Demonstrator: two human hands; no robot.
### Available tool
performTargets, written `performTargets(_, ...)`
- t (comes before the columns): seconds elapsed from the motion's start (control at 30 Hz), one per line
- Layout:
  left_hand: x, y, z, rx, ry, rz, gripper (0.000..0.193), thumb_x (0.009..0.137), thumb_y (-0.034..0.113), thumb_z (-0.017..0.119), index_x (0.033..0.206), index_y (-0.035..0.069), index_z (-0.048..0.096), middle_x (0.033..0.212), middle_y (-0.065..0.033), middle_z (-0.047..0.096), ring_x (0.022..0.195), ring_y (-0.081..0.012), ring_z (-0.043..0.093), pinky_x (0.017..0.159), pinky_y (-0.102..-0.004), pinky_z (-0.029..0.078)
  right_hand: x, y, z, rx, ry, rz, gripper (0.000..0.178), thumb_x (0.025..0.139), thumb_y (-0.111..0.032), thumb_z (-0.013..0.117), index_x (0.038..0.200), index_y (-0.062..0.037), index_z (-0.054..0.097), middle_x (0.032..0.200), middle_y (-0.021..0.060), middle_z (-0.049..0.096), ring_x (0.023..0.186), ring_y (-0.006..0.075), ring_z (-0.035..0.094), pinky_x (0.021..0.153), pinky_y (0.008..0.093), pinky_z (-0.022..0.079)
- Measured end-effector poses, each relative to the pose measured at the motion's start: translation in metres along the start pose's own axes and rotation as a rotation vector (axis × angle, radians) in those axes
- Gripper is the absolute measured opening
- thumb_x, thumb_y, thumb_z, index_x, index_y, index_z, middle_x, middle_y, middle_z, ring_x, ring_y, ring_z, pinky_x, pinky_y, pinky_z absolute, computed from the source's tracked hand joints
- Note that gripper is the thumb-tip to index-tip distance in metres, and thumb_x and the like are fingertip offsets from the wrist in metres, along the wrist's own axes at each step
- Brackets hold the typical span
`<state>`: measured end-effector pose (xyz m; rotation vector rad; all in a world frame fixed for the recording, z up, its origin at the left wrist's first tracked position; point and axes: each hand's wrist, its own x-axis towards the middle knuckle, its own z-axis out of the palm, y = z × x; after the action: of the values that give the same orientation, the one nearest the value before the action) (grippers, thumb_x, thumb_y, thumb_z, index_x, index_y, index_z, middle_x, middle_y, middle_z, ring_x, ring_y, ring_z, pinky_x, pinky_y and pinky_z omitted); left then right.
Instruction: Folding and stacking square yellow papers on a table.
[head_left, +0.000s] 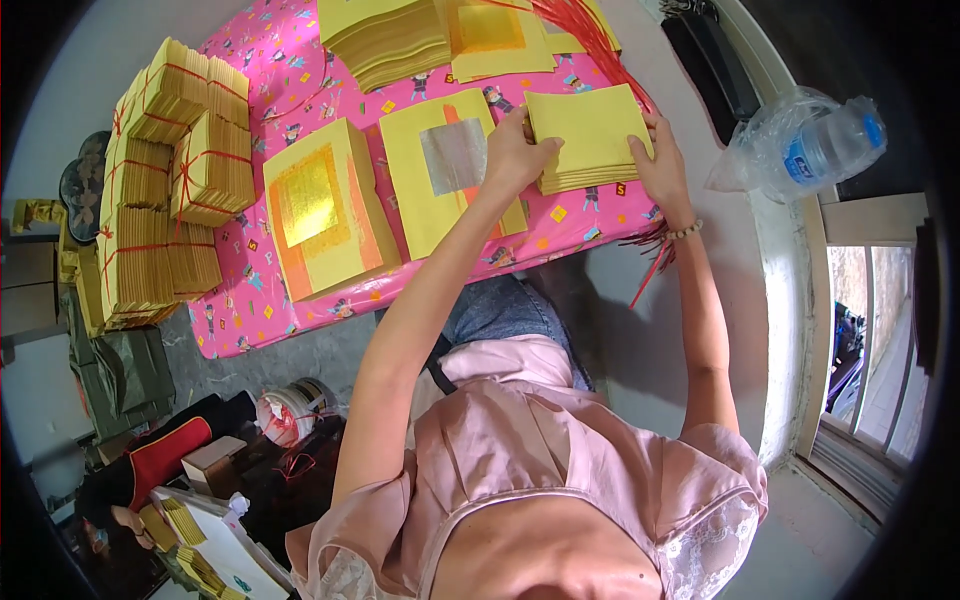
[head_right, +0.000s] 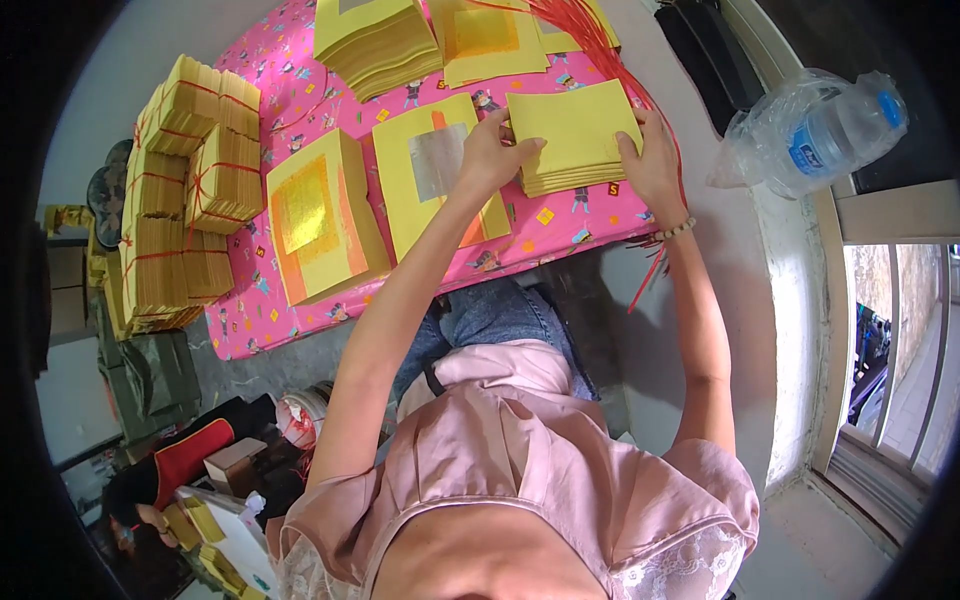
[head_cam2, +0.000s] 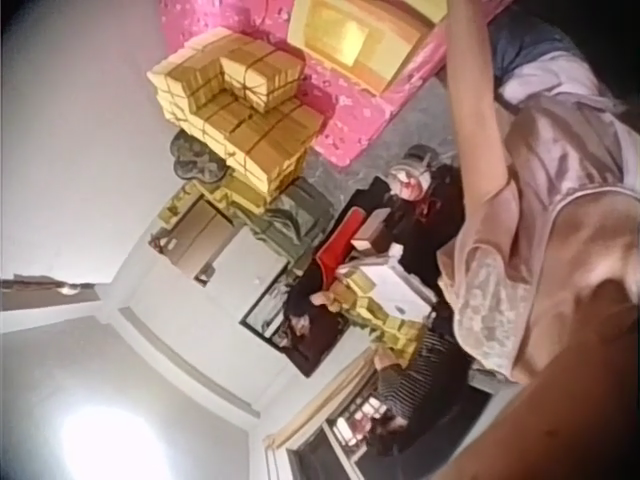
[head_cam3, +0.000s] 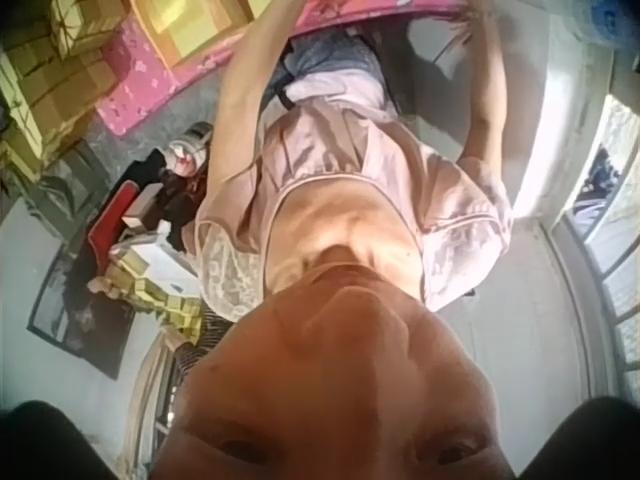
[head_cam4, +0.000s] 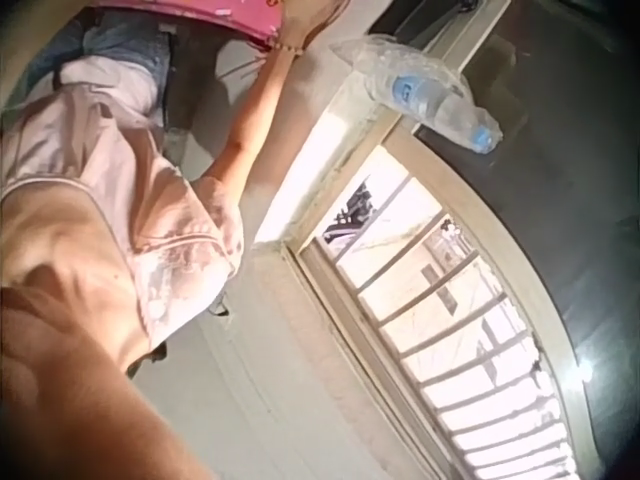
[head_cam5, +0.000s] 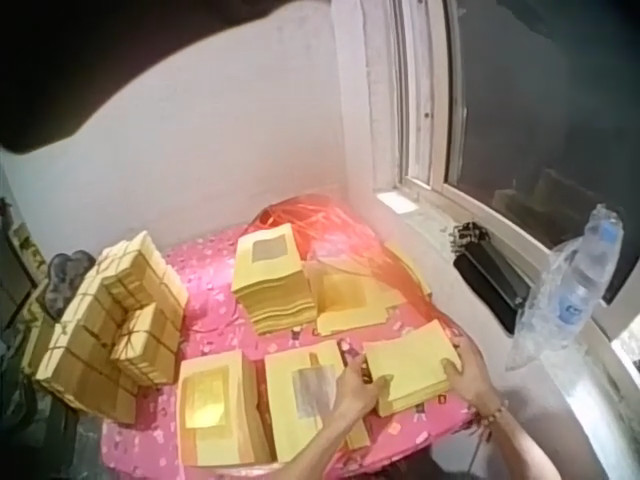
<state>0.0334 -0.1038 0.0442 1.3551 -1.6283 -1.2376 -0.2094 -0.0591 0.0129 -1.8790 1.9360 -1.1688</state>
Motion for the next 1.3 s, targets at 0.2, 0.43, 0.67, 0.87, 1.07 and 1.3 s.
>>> performTargets(0.2, 0.002, -0.001, 0.004, 0.068, 0.008, 0.044, 0.042, 0.075, 0.015, 0.079, 0.110, -0.003, 0.064, 0.090, -0.0186, 0.072, 0.080, -0.0277, 0.072, 0.074, -0.0385, 0.056, -0.002, -0.006, -0.003, 0.164, -0.021, 0.146, 0.039, 0.092, -0.014, 0.065, 0.126, -0.0007, 0.052, 0.108, 0.0148, 0.067, 0.097, 0.0199, 0.065, 0.086, 0.0325, 0.050)
performTargets(0.43, 0.007, -0.014, 0.007, 0.249, 0.036, 0.184, 0.057, 0.073, 0.019, 0.081, 0.117, -0.008, 0.058, 0.100, -0.0243, 0.067, 0.094, -0.0396, 0.066, 0.084, -0.0456, 0.053, -0.001, -0.009, -0.005, -0.277, 0.044, -0.055, 0.041, 0.089, -0.016, 0.070, 0.124, -0.0004, 0.055, 0.109, 0.0133, 0.064, 0.098, 0.0203, 0.063, 0.087, 0.0302, 0.050)
performTargets(0.67, 0.005, -0.019, -0.001, 0.198, 0.158, 0.158, 0.078, 0.082, 0.030, 0.079, 0.139, -0.008, 0.044, 0.104, -0.0192, 0.065, 0.086, -0.0234, 0.068, 0.074, -0.0353, 0.056, 0.006, 0.004, -0.006, 0.066, -0.010, 0.112, 0.041, 0.092, -0.021, 0.068, 0.124, -0.0001, 0.055, 0.113, 0.0156, 0.061, 0.103, 0.0234, 0.062, 0.090, 0.0341, 0.050)
performTargets(0.87, -0.028, -0.018, -0.036, -0.054, 0.090, 0.161, 0.066, 0.086, 0.028, 0.074, 0.137, -0.004, 0.048, 0.107, -0.0213, 0.060, 0.090, -0.0289, 0.065, 0.078, -0.0364, 0.054, 0.011, -0.019, -0.021, -0.032, 0.179, -0.038, 0.040, 0.092, -0.024, 0.067, 0.123, -0.0002, 0.057, 0.113, 0.0172, 0.061, 0.102, 0.0298, 0.063, 0.089, 0.0368, 0.050)
performTargets(1.07, -0.096, -0.038, -0.097, 0.245, 0.058, 0.276, 0.054, 0.089, 0.022, 0.073, 0.136, 0.004, 0.054, 0.115, -0.0155, 0.062, 0.094, -0.0226, 0.066, 0.079, -0.0351, 0.054, -0.006, -0.109, -0.034, 0.026, 0.103, -0.280, 0.025, 0.093, -0.014, 0.066, 0.115, -0.0024, 0.063, 0.111, 0.0135, 0.063, 0.102, 0.0278, 0.063, 0.086, 0.0367, 0.050)
performTargets(1.3, -0.138, -0.051, -0.103, 0.533, 0.069, 0.352, 0.056, 0.076, 0.012, 0.079, 0.127, 0.003, 0.058, 0.118, -0.0178, 0.060, 0.112, -0.0382, 0.055, 0.095, -0.0443, 0.047, -0.047, -0.141, 0.017, -0.040, -0.554, -0.572, 0.031, 0.082, -0.011, 0.073, 0.111, -0.0044, 0.063, 0.105, 0.0122, 0.063, 0.101, 0.0318, 0.061, 0.085, 0.0393, 0.051)
